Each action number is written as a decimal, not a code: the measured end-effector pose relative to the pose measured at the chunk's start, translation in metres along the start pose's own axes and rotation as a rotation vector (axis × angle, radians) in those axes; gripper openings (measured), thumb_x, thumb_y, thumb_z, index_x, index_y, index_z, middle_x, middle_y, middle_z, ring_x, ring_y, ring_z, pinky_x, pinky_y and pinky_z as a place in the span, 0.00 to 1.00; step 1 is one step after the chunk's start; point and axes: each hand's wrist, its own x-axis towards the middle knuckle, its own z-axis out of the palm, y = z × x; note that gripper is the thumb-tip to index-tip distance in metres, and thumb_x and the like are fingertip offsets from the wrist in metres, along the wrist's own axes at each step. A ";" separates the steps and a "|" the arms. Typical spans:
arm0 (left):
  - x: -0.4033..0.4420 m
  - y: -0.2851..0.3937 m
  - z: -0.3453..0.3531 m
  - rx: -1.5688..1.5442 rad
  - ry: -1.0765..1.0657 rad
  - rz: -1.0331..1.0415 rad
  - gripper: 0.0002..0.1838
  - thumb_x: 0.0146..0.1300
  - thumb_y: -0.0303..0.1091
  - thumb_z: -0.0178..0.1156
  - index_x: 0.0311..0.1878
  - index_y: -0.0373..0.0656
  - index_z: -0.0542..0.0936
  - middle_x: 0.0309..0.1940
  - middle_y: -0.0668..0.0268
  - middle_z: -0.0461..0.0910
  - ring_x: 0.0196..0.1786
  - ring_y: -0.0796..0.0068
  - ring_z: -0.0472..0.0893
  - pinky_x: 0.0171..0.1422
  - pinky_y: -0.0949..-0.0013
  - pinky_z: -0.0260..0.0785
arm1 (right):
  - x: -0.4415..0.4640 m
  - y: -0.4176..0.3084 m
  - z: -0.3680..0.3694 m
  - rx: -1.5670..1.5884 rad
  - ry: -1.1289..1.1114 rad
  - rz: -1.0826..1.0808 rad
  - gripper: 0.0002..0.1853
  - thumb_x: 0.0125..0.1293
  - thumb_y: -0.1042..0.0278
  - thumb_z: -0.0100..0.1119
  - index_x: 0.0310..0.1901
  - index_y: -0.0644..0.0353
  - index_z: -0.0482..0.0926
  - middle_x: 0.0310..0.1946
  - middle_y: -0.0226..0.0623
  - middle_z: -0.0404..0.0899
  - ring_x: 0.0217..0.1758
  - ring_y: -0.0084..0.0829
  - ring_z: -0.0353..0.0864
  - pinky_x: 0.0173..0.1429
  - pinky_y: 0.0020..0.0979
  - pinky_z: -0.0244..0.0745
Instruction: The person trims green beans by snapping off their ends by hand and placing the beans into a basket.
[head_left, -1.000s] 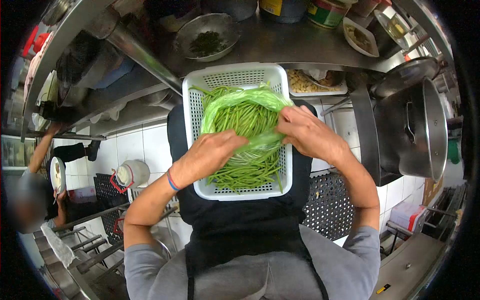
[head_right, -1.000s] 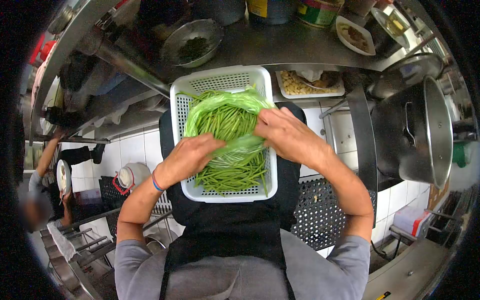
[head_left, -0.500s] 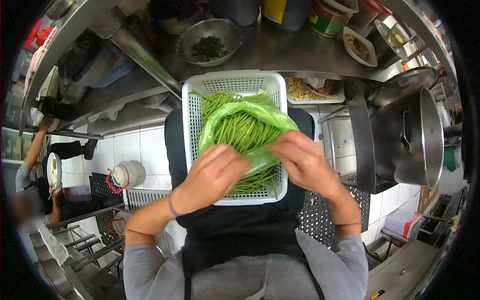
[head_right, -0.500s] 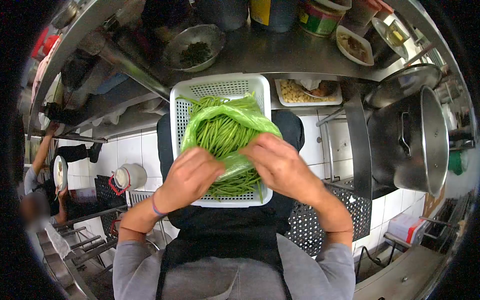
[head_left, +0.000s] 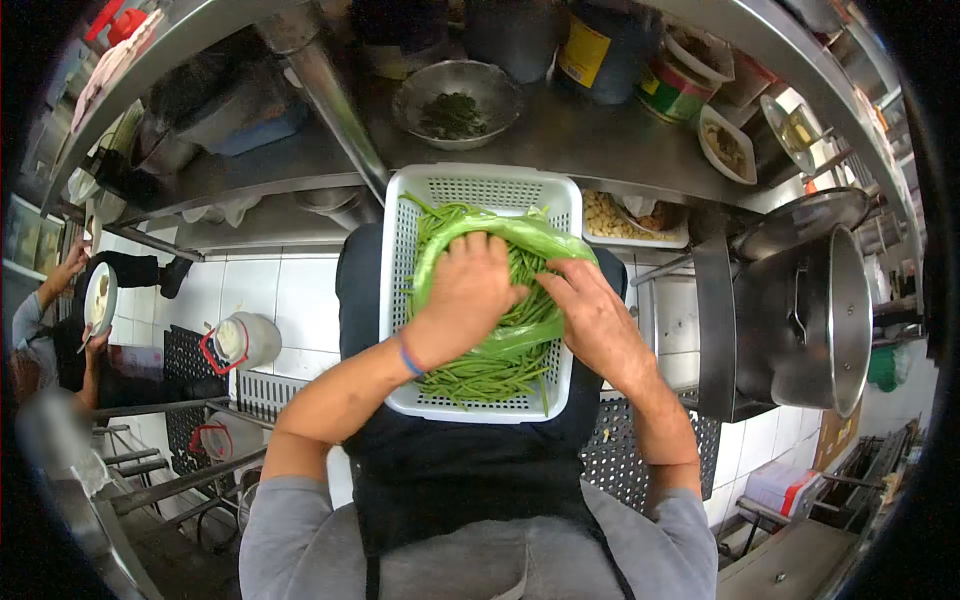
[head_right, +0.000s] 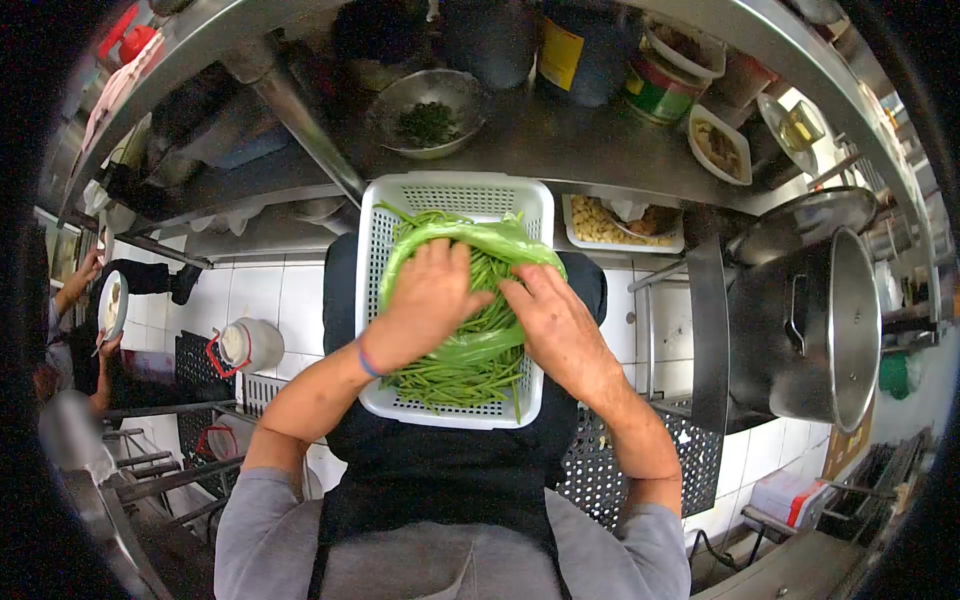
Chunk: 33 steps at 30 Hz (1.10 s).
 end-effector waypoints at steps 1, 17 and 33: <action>0.005 0.009 0.003 0.035 0.013 -0.017 0.42 0.49 0.55 0.73 0.59 0.34 0.71 0.51 0.46 0.72 0.55 0.48 0.75 0.56 0.50 0.70 | 0.002 0.000 -0.001 0.037 0.018 -0.002 0.21 0.52 0.88 0.58 0.51 0.67 0.78 0.52 0.48 0.76 0.59 0.50 0.76 0.62 0.43 0.74; 0.010 -0.017 -0.035 -0.362 0.074 0.213 0.26 0.53 0.25 0.66 0.56 0.30 0.71 0.50 0.44 0.78 0.54 0.43 0.78 0.60 0.50 0.71 | -0.013 -0.008 -0.011 -0.015 0.114 0.038 0.14 0.55 0.83 0.58 0.44 0.66 0.80 0.45 0.44 0.78 0.49 0.45 0.77 0.54 0.41 0.73; -0.028 -0.020 -0.053 -1.010 -0.009 -0.105 0.29 0.69 0.18 0.55 0.73 0.34 0.64 0.62 0.48 0.78 0.62 0.62 0.81 0.65 0.66 0.73 | 0.002 -0.014 0.025 0.249 0.276 0.154 0.09 0.64 0.73 0.64 0.43 0.65 0.79 0.36 0.48 0.80 0.40 0.49 0.83 0.45 0.43 0.79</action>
